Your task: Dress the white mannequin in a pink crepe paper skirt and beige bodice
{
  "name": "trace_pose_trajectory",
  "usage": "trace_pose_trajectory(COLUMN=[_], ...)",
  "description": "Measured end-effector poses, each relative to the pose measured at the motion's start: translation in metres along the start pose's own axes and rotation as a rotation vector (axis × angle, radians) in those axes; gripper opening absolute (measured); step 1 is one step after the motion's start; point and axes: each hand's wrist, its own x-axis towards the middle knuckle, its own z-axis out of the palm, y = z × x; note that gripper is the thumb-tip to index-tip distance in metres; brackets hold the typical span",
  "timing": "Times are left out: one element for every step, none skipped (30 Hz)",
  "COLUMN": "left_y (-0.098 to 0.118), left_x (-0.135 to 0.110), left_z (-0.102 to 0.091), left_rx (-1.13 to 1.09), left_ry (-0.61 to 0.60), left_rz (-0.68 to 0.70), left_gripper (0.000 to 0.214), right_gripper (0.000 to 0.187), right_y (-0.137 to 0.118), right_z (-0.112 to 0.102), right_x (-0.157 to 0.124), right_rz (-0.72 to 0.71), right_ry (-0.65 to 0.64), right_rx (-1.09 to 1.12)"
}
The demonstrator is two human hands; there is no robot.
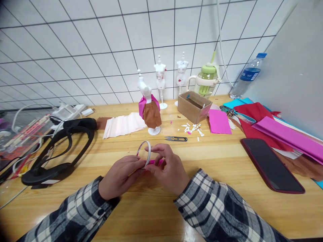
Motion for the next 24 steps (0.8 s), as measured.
trace_pose_trajectory(left_y=[0.000,0.001,0.002,0.002,0.003,0.003,0.003,0.004,0.004,0.004,0.005,0.005,0.006,0.007,0.008,0.008,0.009,0.009,0.010,0.010,0.010,0.010,0.011,0.011], left_x=[0.000,0.000,0.000,0.000,0.000,0.000,0.000,0.000,0.000,0.001,0.001,0.002,0.002,0.003,0.003,0.003,0.002,0.002,0.001,0.001,0.000,0.000,0.000,0.000], left_z=[0.000,0.000,0.000,0.000,0.000,0.000,0.000,0.000,-0.001,-0.001,-0.001,-0.001,-0.001,0.000,0.000,0.000,0.001,0.001,0.001,0.002,0.002,0.002,0.002,0.002], left_rx=[0.012,0.018,0.022,0.024,0.026,0.032,0.043,0.058,0.075,0.095,0.116,0.134,0.148,0.155,0.155,0.151,0.143,0.137,0.134,0.132,0.134,0.138,0.144,0.151], left_ry=[0.004,0.011,0.027,0.053,0.085,0.120,0.148,0.165,0.168,0.162,0.157,0.151,0.146,0.139,0.132,0.128,0.124,0.127,0.138,0.148,0.158,0.164,0.168,0.170], left_rz=[-0.010,-0.018,-0.026,-0.035,-0.041,-0.047,-0.051,-0.052,-0.046,-0.037,-0.027,-0.016,-0.005,0.004,0.007,0.007,0.003,-0.002,-0.007,-0.009,-0.011,-0.013,-0.019,-0.025], left_gripper=[0.027,0.026,0.024,0.022,0.018,0.015,0.012,0.011,0.011,0.012,0.012,0.012,0.012,0.012,0.012,0.012,0.012,0.011,0.010,0.010,0.010,0.010,0.010,0.011], right_gripper=[0.032,0.025,0.019,0.015,0.014,0.015,0.017,0.018,0.017,0.015,0.014,0.013,0.012,0.013,0.013,0.012,0.011,0.013,0.015,0.015,0.016,0.019,0.023,0.025], right_y=[-0.001,-0.002,-0.003,-0.004,-0.004,-0.005,-0.006,-0.006,-0.006,-0.006,-0.006,-0.006,-0.006,-0.006,-0.006,-0.006,-0.006,-0.006,-0.005,-0.005,-0.004,-0.004,-0.003,-0.003], right_z=[0.000,-0.001,-0.002,-0.003,-0.003,-0.003,-0.003,-0.003,-0.002,-0.001,0.000,0.001,0.001,0.002,0.002,0.003,0.003,0.004,0.004,0.005,0.005,0.005,0.006,0.006], right_x=[0.000,0.000,0.000,0.000,-0.001,-0.001,-0.002,-0.002,-0.003,-0.003,-0.003,-0.004,-0.004,-0.003,-0.003,-0.003,-0.003,-0.004,-0.004,-0.005,-0.005,-0.006,-0.006,-0.006], right_rz=[-0.017,-0.042,-0.068,-0.091,-0.110,-0.120,-0.123,-0.118,-0.107,-0.092,-0.072,-0.051,-0.035,-0.026,-0.025,-0.031,-0.041,-0.048,-0.047,-0.035,-0.015,0.009,0.027,0.038], right_ry=[0.004,0.003,-0.003,-0.015,-0.028,-0.037,-0.041,-0.045,-0.045,-0.038,-0.027,-0.022,-0.021,-0.027,-0.036,-0.050,-0.069,-0.082,-0.084,-0.074,-0.054,-0.034,-0.021,-0.020], right_rx=[-0.041,-0.089,-0.134,-0.166,-0.182,-0.183,-0.177,-0.173,-0.172,-0.174,-0.173,-0.168,-0.156,-0.139,-0.121,-0.105,-0.095,-0.090,-0.085,-0.078,-0.069,-0.064,-0.068,-0.079])
